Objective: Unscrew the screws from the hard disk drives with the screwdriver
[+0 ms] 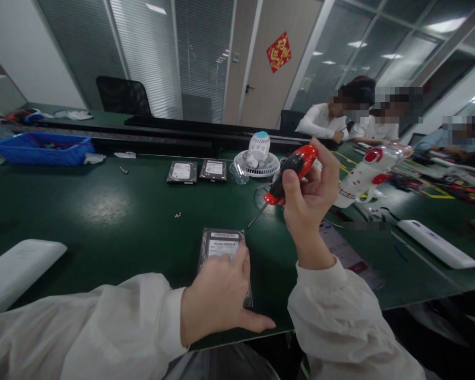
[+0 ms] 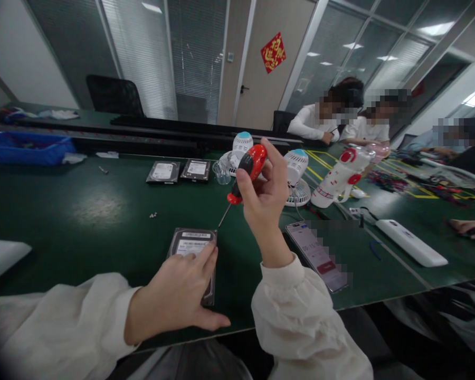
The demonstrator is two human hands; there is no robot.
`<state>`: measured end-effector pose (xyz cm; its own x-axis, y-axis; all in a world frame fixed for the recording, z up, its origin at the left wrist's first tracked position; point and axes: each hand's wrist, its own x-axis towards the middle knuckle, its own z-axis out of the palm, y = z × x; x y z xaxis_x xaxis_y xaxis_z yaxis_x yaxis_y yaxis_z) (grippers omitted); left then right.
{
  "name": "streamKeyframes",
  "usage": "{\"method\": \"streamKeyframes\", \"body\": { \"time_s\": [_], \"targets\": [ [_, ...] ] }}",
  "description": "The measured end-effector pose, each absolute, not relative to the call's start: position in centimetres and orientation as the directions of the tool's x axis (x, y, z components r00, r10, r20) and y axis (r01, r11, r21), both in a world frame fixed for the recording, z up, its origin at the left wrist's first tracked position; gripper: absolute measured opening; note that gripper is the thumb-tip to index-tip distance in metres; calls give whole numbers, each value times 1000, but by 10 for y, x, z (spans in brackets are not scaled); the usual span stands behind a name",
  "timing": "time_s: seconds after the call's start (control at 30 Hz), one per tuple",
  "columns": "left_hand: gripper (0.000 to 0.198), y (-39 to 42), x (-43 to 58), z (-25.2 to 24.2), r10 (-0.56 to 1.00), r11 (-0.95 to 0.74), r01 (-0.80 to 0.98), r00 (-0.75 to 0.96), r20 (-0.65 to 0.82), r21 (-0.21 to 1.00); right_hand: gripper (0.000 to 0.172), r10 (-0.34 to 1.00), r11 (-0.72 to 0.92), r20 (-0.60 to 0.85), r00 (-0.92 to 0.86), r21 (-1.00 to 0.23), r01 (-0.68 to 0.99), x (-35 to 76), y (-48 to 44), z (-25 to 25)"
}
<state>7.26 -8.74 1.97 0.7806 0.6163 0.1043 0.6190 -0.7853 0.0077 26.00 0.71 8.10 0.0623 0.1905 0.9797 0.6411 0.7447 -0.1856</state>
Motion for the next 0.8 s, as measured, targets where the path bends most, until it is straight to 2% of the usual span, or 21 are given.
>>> {"method": "streamKeyframes", "body": {
  "time_s": [0.1, 0.33, 0.8],
  "targets": [
    [125, -86, 74, 26, 627, -779, 627, 777, 61, 18, 47, 179, 808, 983, 33, -166, 566, 260, 13, 78],
    [123, -84, 75, 27, 620, -784, 619, 783, 46, 44, 48, 233, 833, 971, 58, -230, 503, 256, 16, 73],
    [121, -83, 76, 26, 615, -788, 614, 787, 43, 36, 49, 255, 841, 966, 43, -243, 484, 256, 16, 72]
  ]
}}
